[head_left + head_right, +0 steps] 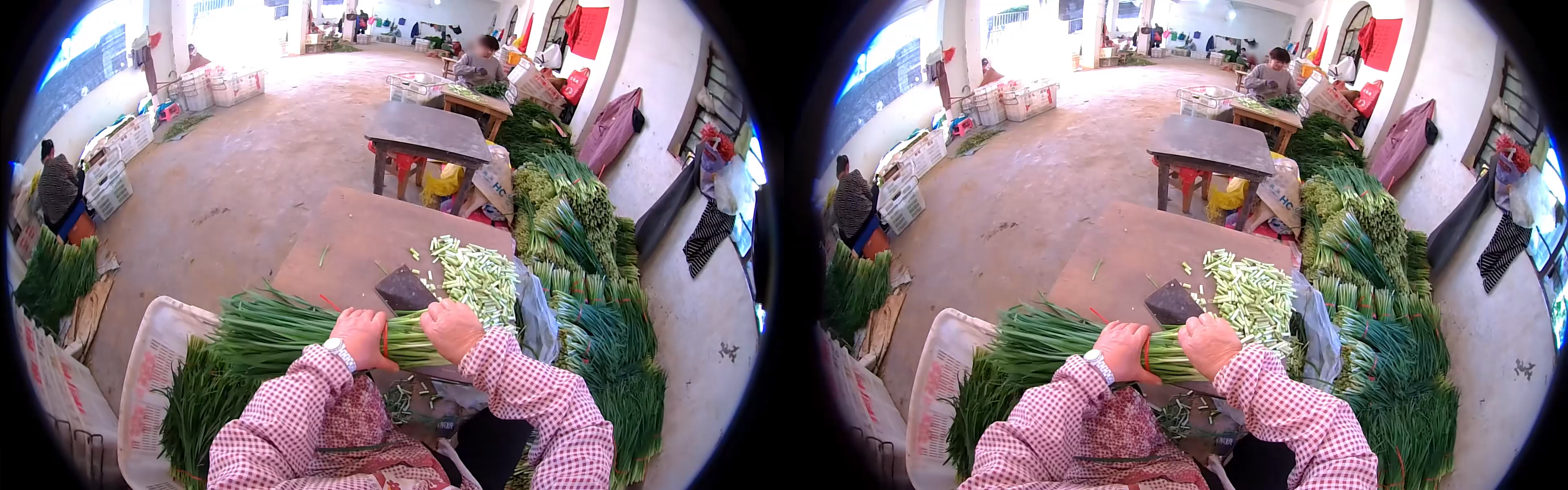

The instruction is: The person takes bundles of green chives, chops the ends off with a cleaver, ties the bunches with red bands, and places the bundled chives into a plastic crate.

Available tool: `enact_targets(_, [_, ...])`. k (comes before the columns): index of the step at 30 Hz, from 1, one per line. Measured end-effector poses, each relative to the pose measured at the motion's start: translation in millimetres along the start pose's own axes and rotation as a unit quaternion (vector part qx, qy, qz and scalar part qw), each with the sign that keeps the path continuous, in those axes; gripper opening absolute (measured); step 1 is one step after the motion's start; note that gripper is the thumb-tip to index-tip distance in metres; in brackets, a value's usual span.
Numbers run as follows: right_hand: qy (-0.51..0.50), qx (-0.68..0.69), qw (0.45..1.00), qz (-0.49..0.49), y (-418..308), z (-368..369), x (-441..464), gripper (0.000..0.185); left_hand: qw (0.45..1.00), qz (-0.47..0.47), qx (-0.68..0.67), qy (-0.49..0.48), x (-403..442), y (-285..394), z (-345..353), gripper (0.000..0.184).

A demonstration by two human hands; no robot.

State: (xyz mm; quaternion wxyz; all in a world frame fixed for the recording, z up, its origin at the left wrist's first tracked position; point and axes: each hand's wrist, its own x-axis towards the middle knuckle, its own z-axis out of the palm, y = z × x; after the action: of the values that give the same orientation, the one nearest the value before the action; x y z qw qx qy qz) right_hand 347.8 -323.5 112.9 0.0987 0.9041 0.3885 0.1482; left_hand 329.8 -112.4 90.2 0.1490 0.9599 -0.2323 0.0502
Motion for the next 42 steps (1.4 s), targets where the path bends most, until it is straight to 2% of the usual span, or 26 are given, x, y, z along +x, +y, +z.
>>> enact_targets(2, [-0.018,-0.014,1.0,-0.01,-0.3,-9.8,5.1,0.012,0.988,-0.038,-0.023,-0.145,3.2,5.3,-4.2,0.085])
enact_targets(3, [-0.037,-0.025,0.999,-0.022,-1.6,-16.2,7.1,0.012,0.988,-0.04,-0.027,-0.147,-0.7,6.3,0.2,0.085])
enact_targets(5, [-0.054,-0.004,0.998,-0.03,-3.8,-32.4,12.7,0.012,1.0,-0.009,-0.009,-0.004,-13.1,9.0,11.5,0.077])
enact_targets(7, [-0.247,0.13,0.959,0.042,-8.1,-51.6,18.4,0.015,1.0,-0.009,-0.012,0.012,-20.8,13.0,13.3,0.078])
enact_targets(9, [-0.31,0.198,0.927,0.071,-2.4,-50.6,17.9,0.019,0.997,0.009,0.012,0.081,-28.2,17.8,16.3,0.082])
enact_targets(11, [-0.341,0.265,0.9,0.057,6.7,-28.2,11.6,0.02,0.998,0.003,-0.003,0.067,-31.9,20.4,18.7,0.083])
enact_targets(14, [-0.31,0.278,0.906,0.079,-1.5,-30.5,4.7,0.021,0.997,0.007,0.013,0.081,-31.4,22.0,21.2,0.084])
enact_targets(17, [-0.158,0.247,0.95,0.106,-24.3,-22.9,-11.3,0.024,0.998,-0.001,-0.005,0.063,-29.2,18.6,21.1,0.085])
enact_targets(21, [-0.136,0.264,0.949,0.101,-18.5,-15.6,-11.4,0.023,0.998,0.0,-0.009,0.059,-29.2,16.5,19.8,0.087])
enact_targets(23, [-0.124,0.323,0.936,0.068,-7.0,-13.7,-15.6,0.022,0.996,0.014,-0.004,0.087,-30.4,14.3,23.4,0.095])
enact_targets(25, [-0.128,0.315,0.938,0.067,2.9,-21.7,-23.8,0.023,0.996,0.012,-0.002,0.088,-32.2,13.9,23.6,0.1])
enact_targets(27, [-0.194,0.325,0.921,0.089,21.2,-28.3,-37.9,0.022,0.996,0.012,-0.002,0.093,-31.1,13.6,24.4,0.105])
enact_targets(29, [-0.192,0.381,0.889,0.167,39.8,-51.0,-63.2,0.023,0.997,-0.004,0.002,0.074,-30.2,12.7,26.3,0.109])
enact_targets(31, [-0.127,0.399,0.867,0.27,84.7,-59.9,-117.6,0.025,0.997,-0.007,0.001,0.073,-30.1,12.0,26.7,0.109])
enact_targets(32, [-0.114,0.419,0.847,0.307,114.0,-64.8,-154.4,0.026,0.997,-0.011,0.002,0.073,-29.8,11.7,26.5,0.109])
enact_targets(33, [-0.115,0.422,0.804,0.403,141.3,-74.3,-194.0,0.025,0.997,-0.012,-0.003,0.075,-29.5,12.2,26.7,0.109])
enact_targets(34, [-0.07,0.455,0.716,0.524,158.9,-91.3,-225.1,0.025,0.997,-0.009,0.006,0.072,-28.9,12.7,26.5,0.109])
enact_targets(35, [0.047,0.507,0.617,0.599,171.1,-107.3,-256.5,0.021,0.998,-0.006,0.014,0.068,-28.3,12.9,26.8,0.109])
enact_targets(37, [0.266,0.505,0.539,0.62,200.6,-119.1,-315.3,0.016,0.997,-0.003,0.011,0.075,-28.3,12.4,28.1,0.108])
enact_targets(40, [0.229,0.538,0.522,0.621,168.2,-107.9,-258.2,0.016,0.997,0.014,0.011,0.073,-30.7,16.0,25.6,0.096])
enact_targets(41, [0.147,0.575,0.573,0.565,148.7,-100.6,-223.6,0.018,0.997,0.018,0.015,0.076,-33.2,20.0,23.4,0.096])
enact_targets(42, [0.076,0.509,0.666,0.54,124.4,-93.9,-174.5,0.018,0.998,0.013,0.011,0.057,-34.0,22.5,20.3,0.092])
